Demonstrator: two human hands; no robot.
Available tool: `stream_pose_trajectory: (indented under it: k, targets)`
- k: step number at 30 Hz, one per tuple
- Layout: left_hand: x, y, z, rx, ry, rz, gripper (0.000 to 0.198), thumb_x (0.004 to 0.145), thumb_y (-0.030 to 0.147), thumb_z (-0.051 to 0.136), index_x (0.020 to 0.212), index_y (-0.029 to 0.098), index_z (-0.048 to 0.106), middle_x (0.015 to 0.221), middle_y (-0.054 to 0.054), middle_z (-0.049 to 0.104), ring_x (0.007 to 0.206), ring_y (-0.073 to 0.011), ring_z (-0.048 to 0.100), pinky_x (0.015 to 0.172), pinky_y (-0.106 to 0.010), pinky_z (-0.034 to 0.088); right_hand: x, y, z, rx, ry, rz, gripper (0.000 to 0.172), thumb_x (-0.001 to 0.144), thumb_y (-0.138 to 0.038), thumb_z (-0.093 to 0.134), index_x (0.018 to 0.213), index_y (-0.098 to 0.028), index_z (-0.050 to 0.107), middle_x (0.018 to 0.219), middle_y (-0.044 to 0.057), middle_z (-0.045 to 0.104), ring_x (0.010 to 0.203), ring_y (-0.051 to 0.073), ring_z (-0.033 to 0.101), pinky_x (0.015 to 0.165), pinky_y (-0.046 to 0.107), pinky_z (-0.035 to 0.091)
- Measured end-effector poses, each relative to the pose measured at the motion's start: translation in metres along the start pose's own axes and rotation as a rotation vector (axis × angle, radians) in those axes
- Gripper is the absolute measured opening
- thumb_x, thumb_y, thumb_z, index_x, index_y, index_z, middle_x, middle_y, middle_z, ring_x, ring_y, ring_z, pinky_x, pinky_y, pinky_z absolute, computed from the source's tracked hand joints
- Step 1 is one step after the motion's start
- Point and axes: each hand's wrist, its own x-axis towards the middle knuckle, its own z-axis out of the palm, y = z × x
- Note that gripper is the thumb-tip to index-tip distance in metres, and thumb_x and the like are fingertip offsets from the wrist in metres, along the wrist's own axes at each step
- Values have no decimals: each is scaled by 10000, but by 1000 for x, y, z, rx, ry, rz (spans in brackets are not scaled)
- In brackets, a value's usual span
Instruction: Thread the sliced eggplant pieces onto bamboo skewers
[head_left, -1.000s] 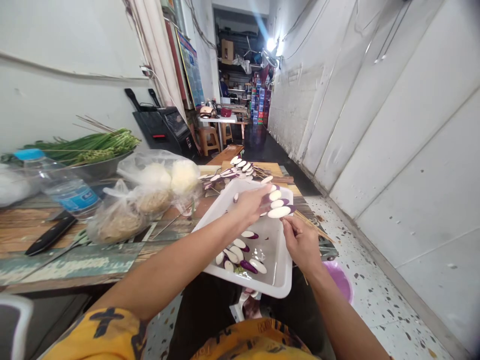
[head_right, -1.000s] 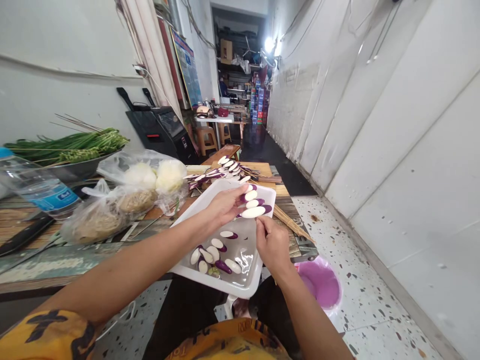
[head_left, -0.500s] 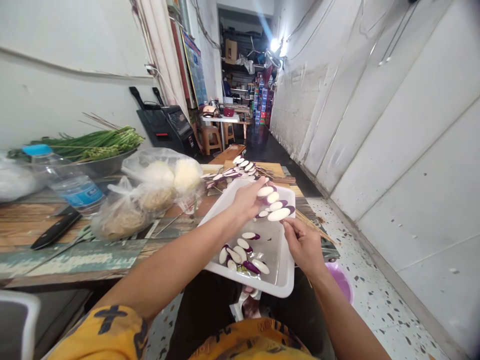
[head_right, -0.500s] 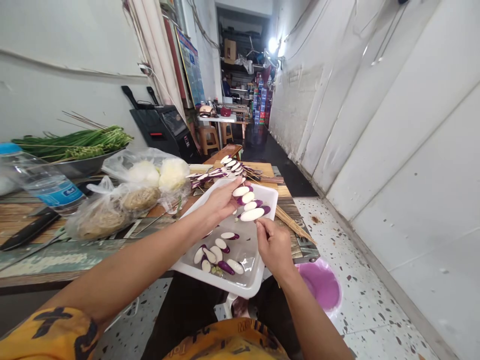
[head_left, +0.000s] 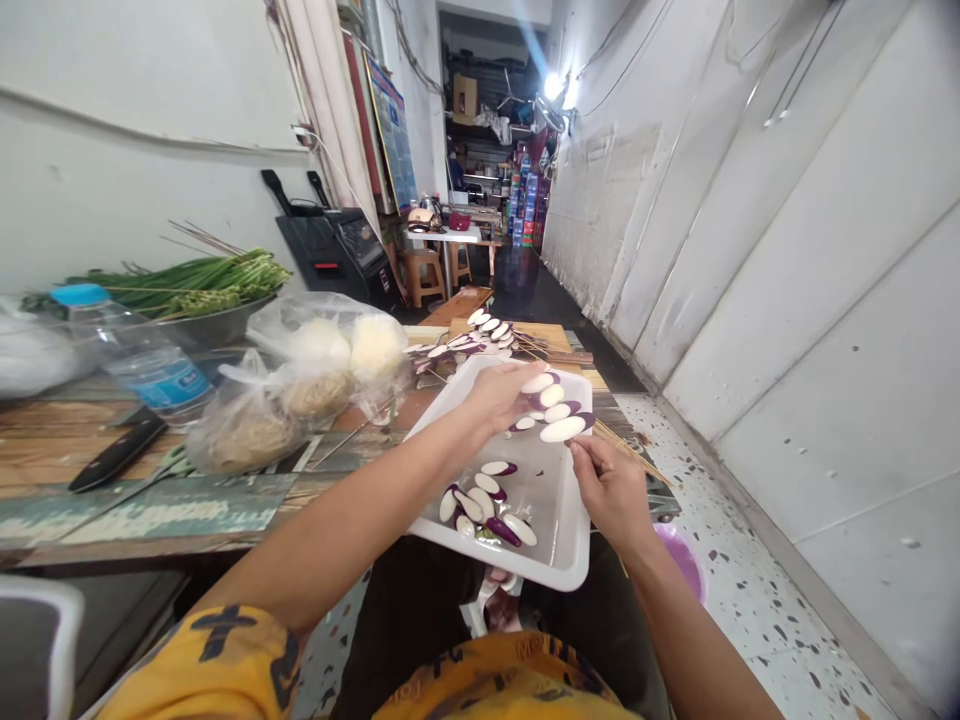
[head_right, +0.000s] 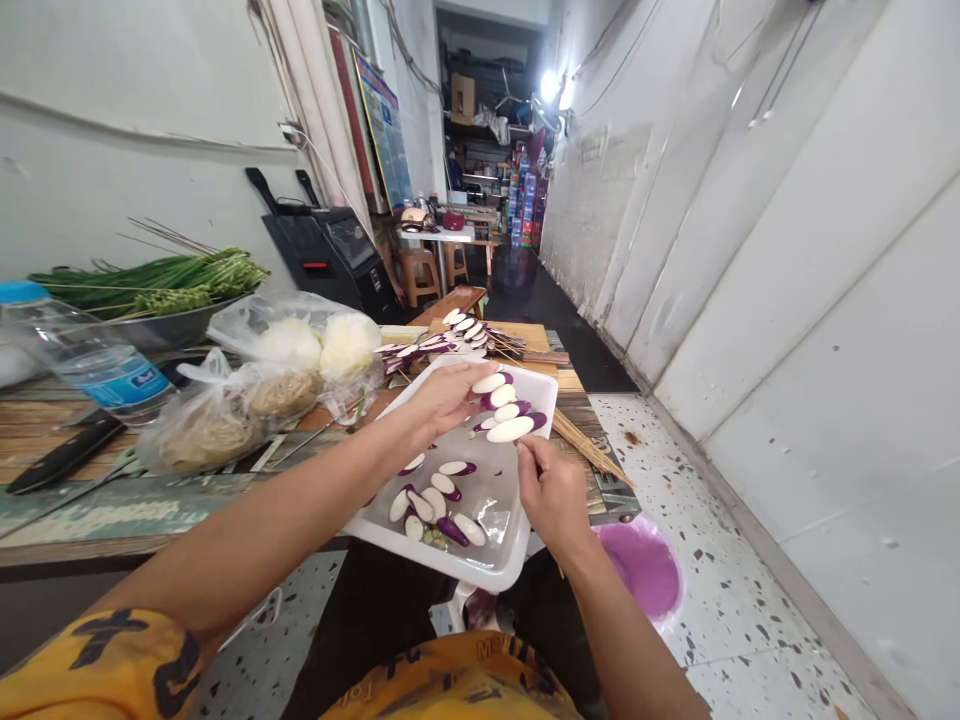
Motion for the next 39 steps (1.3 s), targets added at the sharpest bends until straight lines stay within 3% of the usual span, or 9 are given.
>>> stream_pose_trajectory:
  k: [5, 9, 13, 15, 20, 24, 28, 32, 39]
  targets:
    - [2, -4, -1, -26, 8, 61, 129, 735, 229, 690, 764, 116, 635, 716, -51, 645, 608, -141, 615, 578, -279, 530, 8, 6, -4, -45, -34, -29, 220, 886, -272, 466, 914, -178, 663, 752, 21, 705, 662, 154, 641, 617, 243, 445]
    - [8, 1, -7, 37, 137, 132, 142, 745, 250, 671, 723, 116, 630, 667, -41, 631, 562, -121, 579, 558, -250, 487, 19, 18, -19, -193, -169, -72, 216, 871, -307, 494, 922, -199, 675, 702, 13, 704, 599, 161, 627, 569, 252, 428]
    - [9, 3, -9, 125, 263, 48, 75, 737, 209, 634, 742, 139, 609, 706, -61, 662, 600, -127, 594, 591, -237, 461, 50, 20, -29, -275, -56, -94, 261, 887, -289, 454, 940, -199, 693, 883, 45, 732, 747, 189, 665, 650, 261, 453]
    - [2, -2, -5, 397, 147, 28, 29, 696, 170, 635, 709, 157, 613, 725, -74, 676, 664, -161, 614, 640, -265, 467, 78, 11, -20, -362, -61, -90, 279, 897, -281, 442, 972, -199, 698, 926, 50, 731, 801, 196, 667, 682, 260, 452]
    - [-21, -23, 5, 1359, -443, 238, 185, 596, 265, 715, 770, 209, 686, 923, -108, 706, 934, -310, 612, 828, -379, 448, 161, -18, 44, -597, -310, -133, 273, 910, -240, 442, 930, -169, 705, 944, 94, 718, 899, 218, 648, 731, 278, 448]
    - [-23, -31, -1, 1675, -693, 189, 415, 605, 343, 727, 996, 212, 684, 1034, -152, 684, 931, -332, 615, 789, -390, 461, 196, -24, 99, -616, -394, -145, 217, 909, -294, 523, 954, -123, 649, 966, 71, 674, 878, 178, 634, 771, 339, 500]
    - [-14, -33, -11, 1785, -791, 117, 206, 608, 297, 728, 801, 227, 710, 900, -116, 706, 814, -298, 628, 736, -381, 464, 205, -22, 125, -626, -412, -123, 263, 902, -332, 550, 1053, -122, 596, 1021, 57, 632, 874, 164, 623, 768, 365, 527]
    - [-9, -35, -19, 1691, -717, 179, 172, 533, 230, 755, 469, 204, 597, 533, -45, 603, 585, -207, 554, 671, -332, 452, 211, -16, 107, -630, -390, -102, 334, 972, -316, 399, 990, -82, 637, 1016, 71, 649, 918, 138, 624, 842, 318, 464]
    - [-4, -25, -27, 1743, -740, -90, 191, 432, 132, 760, 395, 200, 585, 415, 3, 528, 455, -137, 438, 626, -298, 422, 183, 70, 2, -745, -357, 100, 374, 921, -242, 352, 1110, -139, 658, 1093, 110, 673, 1008, 207, 603, 771, 260, 424]
